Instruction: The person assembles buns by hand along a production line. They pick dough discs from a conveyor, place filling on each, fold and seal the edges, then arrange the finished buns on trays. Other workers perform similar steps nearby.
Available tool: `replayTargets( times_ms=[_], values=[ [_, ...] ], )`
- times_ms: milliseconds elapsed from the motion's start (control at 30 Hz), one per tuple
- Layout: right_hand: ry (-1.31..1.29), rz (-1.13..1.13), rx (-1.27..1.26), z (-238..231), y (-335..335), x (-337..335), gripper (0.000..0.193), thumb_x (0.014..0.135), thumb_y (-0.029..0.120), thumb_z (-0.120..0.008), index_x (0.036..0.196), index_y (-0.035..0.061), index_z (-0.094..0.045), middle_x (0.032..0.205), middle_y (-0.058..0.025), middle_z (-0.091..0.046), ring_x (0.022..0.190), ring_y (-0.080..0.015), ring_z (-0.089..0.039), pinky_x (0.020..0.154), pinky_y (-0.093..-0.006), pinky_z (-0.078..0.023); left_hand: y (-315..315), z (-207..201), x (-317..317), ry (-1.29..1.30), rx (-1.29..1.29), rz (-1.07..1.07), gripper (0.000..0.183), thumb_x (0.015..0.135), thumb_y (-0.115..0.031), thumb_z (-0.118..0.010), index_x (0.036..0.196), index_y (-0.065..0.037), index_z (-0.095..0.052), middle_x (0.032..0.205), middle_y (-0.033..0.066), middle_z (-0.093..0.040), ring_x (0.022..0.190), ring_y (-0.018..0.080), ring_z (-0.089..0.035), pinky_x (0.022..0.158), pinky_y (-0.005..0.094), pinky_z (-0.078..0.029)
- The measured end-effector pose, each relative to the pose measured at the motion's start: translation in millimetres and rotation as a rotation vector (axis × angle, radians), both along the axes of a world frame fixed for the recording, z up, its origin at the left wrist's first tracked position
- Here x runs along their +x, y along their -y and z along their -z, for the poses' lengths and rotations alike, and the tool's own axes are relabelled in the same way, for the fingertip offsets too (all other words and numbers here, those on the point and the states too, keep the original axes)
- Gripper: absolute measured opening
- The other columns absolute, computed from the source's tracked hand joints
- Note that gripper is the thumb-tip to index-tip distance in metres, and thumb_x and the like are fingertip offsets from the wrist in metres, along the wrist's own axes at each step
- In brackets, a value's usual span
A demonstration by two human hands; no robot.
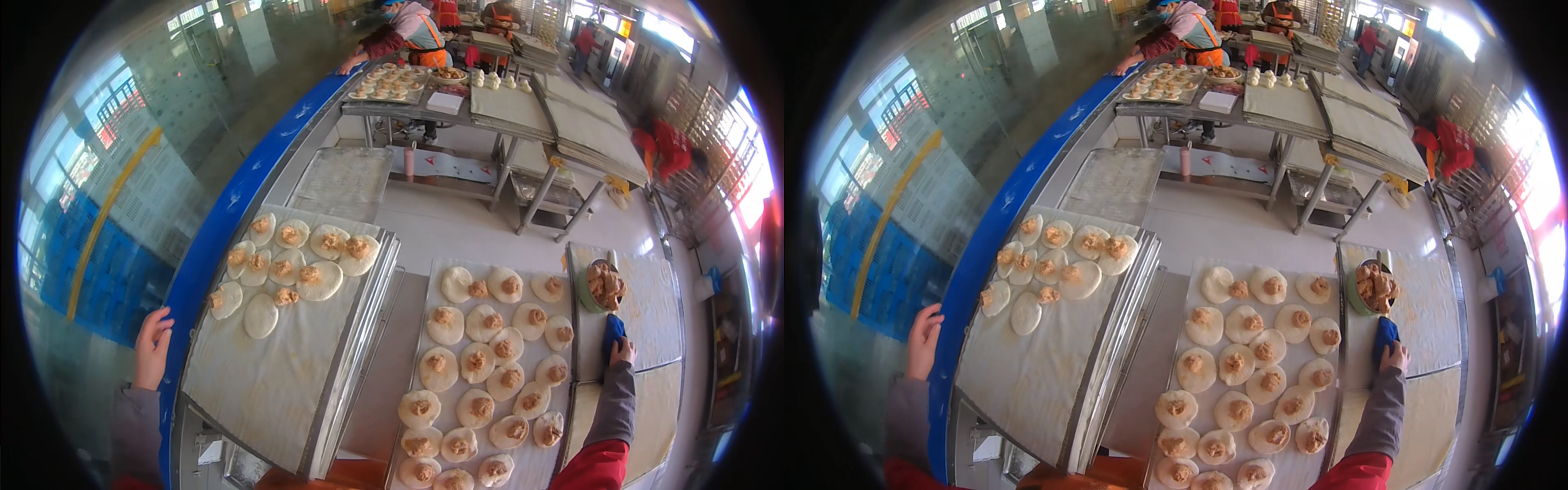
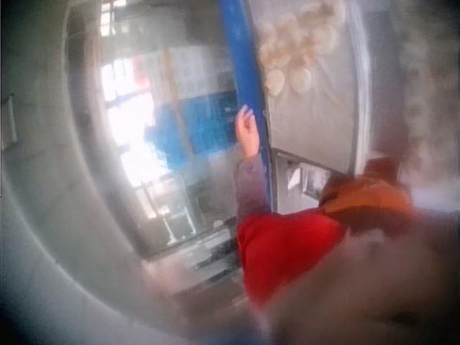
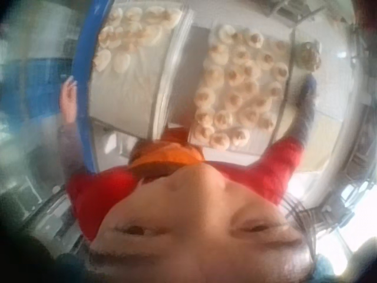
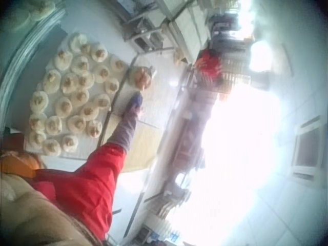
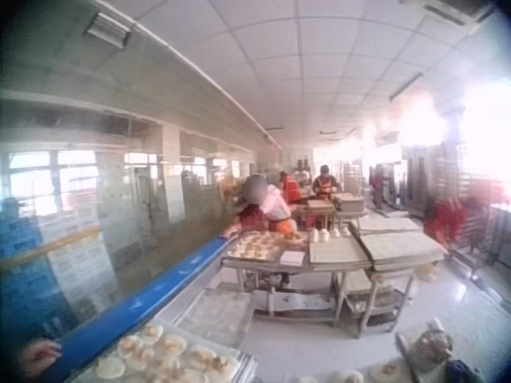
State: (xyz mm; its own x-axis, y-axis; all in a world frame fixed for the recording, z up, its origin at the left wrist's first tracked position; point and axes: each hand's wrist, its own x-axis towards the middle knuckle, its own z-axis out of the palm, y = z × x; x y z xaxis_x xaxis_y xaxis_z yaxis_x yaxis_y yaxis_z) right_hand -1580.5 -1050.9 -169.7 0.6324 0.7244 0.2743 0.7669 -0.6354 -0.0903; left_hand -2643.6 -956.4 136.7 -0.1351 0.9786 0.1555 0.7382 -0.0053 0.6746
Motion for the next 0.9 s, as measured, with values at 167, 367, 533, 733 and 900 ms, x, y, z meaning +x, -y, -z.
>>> replayTargets(
  times_ms=[167,367,533,733,900],
  values=[
    [-0.791,0.114,0.712,-66,3,-20,0.033,0.102,0.032,-0.05,0.111,0.008,-0.07,0.084,-0.0106,-0.07,0.077,-0.0303,-0.066,0.071,-0.0401,-0.055,-36,-48,178,-0.062,0.045,0.466,0.038,0.088,0.008,-0.057,0.125,-0.001,-0.06,0.123,0.012,-0.064,0.112,0.0207,-0.063,0.095,0.0334,-0.049],
    [-0.763,-0.35,0.813,-240,71,-189,0.04,0.093,0.039,-0.06,0.119,0.0085,-0.061,0.086,-0.0017,-0.061,0.072,-0.0158,-0.059,0.059,-0.0317,-0.052,-23,-28,395,0.253,0.092,1.296,0.054,0.088,-0.006,-0.07,0.138,-0.007,-0.052,0.133,0.0136,-0.06,0.116,0.0287,-0.064,0.096,0.0374,-0.053],
    [-2.031,-0.083,1.155,-272,110,-357,0.072,0.102,0.059,-0.035,0.15,0.0057,-0.037,0.143,-0.0165,-0.051,0.131,-0.0286,-0.051,0.11,-0.0421,-0.041,75,32,558,0.423,0.239,1.43,0.085,0.083,-0.023,-0.075,0.154,-0.008,-0.03,0.156,0.0238,-0.029,0.146,0.0427,-0.025,0.117,0.0545,-0.024],
    [-1.863,0.047,1.245,-216,172,-430,0.06,0.107,0.044,-0.036,0.154,0.0068,-0.03,0.157,-0.0119,-0.035,0.143,-0.0273,-0.036,0.119,-0.0418,-0.028,152,84,569,0.348,0.087,1.427,0.064,0.089,-0.022,-0.062,0.147,-0.005,-0.041,0.156,0.0183,-0.033,0.148,0.0371,-0.025,0.119,0.0531,-0.02],
    [-1.645,0.536,1.194,-197,185,-331,0.068,0.099,0.063,-0.045,0.13,0.0028,-0.051,0.105,-0.0139,-0.066,0.089,-0.0257,-0.068,0.076,-0.0367,-0.056,183,90,538,0.222,-0.082,1.637,0.064,0.093,-0.023,-0.061,0.149,-0.004,-0.038,0.161,0.0179,-0.023,0.15,0.0367,-0.02,0.12,0.0535,-0.02]
  ],
)
